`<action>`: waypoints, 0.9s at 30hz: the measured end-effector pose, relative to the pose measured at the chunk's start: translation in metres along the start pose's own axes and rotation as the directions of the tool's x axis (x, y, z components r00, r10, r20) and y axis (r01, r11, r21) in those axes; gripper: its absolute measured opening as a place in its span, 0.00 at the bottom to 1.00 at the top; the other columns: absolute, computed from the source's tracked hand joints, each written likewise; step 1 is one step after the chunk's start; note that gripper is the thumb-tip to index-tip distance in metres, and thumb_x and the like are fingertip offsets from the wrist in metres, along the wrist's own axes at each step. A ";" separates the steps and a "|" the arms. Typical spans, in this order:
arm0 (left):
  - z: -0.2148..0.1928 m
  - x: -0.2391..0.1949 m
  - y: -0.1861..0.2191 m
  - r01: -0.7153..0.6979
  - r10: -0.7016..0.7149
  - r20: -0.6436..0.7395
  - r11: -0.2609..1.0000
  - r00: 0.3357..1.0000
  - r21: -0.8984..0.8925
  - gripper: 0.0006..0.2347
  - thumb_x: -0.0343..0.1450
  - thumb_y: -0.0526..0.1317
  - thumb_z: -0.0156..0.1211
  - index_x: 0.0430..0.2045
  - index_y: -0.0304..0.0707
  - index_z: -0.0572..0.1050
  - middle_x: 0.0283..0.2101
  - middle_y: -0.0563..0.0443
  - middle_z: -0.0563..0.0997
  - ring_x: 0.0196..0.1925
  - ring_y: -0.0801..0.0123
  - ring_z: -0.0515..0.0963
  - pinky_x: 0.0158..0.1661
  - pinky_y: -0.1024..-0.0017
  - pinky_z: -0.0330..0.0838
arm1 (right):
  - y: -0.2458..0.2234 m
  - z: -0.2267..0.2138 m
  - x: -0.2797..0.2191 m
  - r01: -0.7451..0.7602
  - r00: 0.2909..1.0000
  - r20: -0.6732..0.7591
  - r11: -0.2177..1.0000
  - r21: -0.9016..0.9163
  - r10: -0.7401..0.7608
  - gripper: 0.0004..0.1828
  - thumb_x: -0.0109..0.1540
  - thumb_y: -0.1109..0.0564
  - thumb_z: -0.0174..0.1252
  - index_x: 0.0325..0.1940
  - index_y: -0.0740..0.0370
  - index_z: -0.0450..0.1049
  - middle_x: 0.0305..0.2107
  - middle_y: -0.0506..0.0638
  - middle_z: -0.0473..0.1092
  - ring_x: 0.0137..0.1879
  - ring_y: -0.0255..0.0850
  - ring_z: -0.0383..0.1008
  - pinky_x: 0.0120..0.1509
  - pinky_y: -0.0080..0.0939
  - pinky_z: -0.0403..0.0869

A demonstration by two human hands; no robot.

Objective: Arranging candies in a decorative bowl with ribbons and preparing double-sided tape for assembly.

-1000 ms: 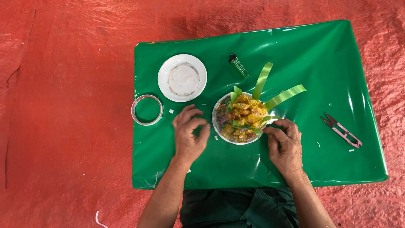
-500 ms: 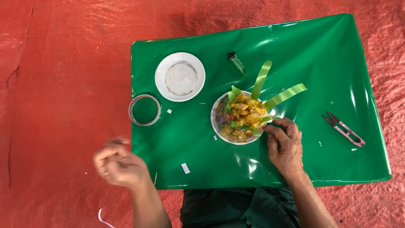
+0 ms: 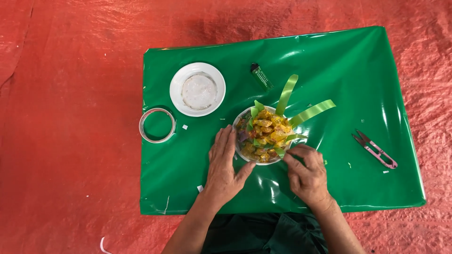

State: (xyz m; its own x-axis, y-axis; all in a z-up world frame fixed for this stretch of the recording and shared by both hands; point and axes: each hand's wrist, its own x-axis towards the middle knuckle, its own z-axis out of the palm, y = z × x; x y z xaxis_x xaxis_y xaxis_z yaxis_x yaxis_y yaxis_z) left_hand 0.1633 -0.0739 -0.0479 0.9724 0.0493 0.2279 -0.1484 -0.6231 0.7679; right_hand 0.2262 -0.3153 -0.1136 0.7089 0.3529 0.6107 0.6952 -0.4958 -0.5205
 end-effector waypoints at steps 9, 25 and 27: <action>0.018 0.019 -0.005 0.049 -0.051 0.032 0.998 0.998 0.049 0.38 0.74 0.56 0.61 0.73 0.32 0.51 0.77 0.33 0.48 0.79 0.34 0.45 0.69 0.30 0.45 | 0.009 0.008 -0.008 0.064 0.997 0.041 0.994 -0.089 -0.061 0.17 0.64 0.57 0.53 0.51 0.45 0.83 0.39 0.49 0.71 0.49 0.56 0.75 0.46 0.51 0.69; 0.028 0.019 -0.012 -0.022 0.016 -0.095 0.997 0.995 -0.071 0.40 0.73 0.59 0.62 0.74 0.37 0.50 0.77 0.37 0.49 0.80 0.36 0.46 0.72 0.34 0.44 | -0.002 -0.002 0.009 -0.014 0.997 -0.072 1.000 -0.020 0.013 0.19 0.65 0.62 0.51 0.56 0.57 0.82 0.36 0.53 0.70 0.44 0.56 0.75 0.47 0.53 0.72; 0.031 0.018 -0.015 -0.017 0.011 -0.090 0.998 0.996 -0.060 0.40 0.72 0.59 0.62 0.74 0.37 0.51 0.77 0.37 0.51 0.80 0.37 0.48 0.72 0.34 0.44 | -0.004 -0.002 0.013 -0.005 0.998 -0.069 1.000 -0.019 0.004 0.18 0.65 0.62 0.52 0.56 0.58 0.81 0.36 0.54 0.70 0.44 0.57 0.75 0.46 0.54 0.72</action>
State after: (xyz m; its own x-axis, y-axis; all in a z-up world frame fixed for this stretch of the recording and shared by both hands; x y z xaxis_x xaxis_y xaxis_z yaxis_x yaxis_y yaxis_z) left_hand 0.1886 -0.0877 -0.0738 0.9505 0.1123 0.2897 -0.1753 -0.5759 0.7985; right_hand 0.2320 -0.3101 -0.1025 0.7017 0.2951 0.6485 0.6889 -0.5130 -0.5120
